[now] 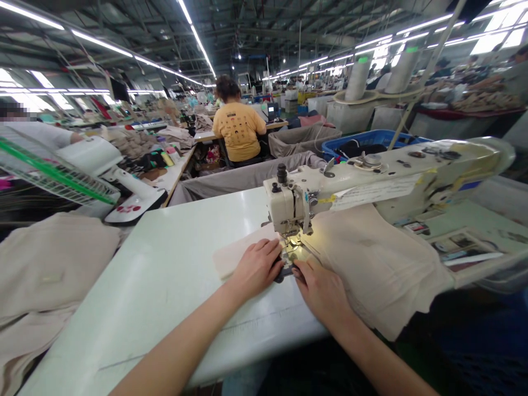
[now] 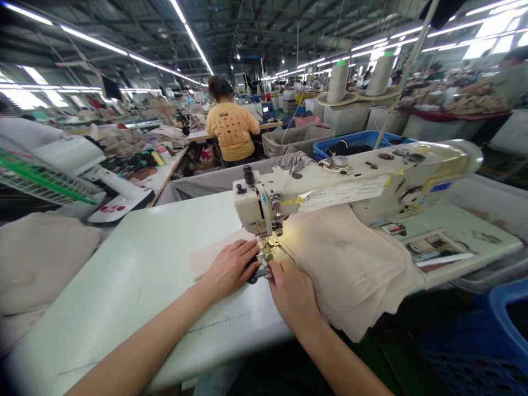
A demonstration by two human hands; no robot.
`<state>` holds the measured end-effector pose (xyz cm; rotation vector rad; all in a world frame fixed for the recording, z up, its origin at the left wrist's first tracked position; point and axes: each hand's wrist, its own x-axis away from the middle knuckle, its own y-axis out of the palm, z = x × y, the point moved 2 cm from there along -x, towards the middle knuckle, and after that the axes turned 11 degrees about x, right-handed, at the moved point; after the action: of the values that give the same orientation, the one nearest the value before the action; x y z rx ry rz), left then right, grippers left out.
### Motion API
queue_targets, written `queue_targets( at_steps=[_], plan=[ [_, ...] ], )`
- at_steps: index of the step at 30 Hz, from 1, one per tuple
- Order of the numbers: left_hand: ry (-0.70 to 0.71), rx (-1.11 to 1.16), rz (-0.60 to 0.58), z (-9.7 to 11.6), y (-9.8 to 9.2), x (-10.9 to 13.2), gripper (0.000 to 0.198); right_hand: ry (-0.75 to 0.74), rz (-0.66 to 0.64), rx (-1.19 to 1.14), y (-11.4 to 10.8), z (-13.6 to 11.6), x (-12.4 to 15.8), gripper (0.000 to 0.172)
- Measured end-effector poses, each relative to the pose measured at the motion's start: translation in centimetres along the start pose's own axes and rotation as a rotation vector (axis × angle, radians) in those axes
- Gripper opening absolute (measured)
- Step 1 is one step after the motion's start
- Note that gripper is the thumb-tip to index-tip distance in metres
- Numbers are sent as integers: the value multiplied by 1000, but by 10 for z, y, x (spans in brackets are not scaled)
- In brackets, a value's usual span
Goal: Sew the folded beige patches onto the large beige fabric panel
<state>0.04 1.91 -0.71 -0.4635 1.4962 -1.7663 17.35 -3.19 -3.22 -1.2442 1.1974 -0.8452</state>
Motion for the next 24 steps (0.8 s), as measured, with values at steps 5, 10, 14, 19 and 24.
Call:
queue_targets(
  at_steps=[5, 10, 14, 19, 24],
  plan=[
    [-28, 43, -37, 9, -7, 19, 34, 23, -4, -22, -1, 1, 1, 21],
    [2, 121, -93, -8, -22, 19, 39, 61, 76, -99, -1, 7, 5, 23],
    [-394, -212, -119, -20, -27, 24, 27, 82, 150, -222, -2, 17, 11, 28],
    [-640, -327, -157, -14, -30, 33, 30, -12, 91, -435, -6, 26, 16, 41],
    [-683, -324, -162, -10, -33, 37, 33, -114, 21, -380, -12, 26, 18, 49]
  ],
)
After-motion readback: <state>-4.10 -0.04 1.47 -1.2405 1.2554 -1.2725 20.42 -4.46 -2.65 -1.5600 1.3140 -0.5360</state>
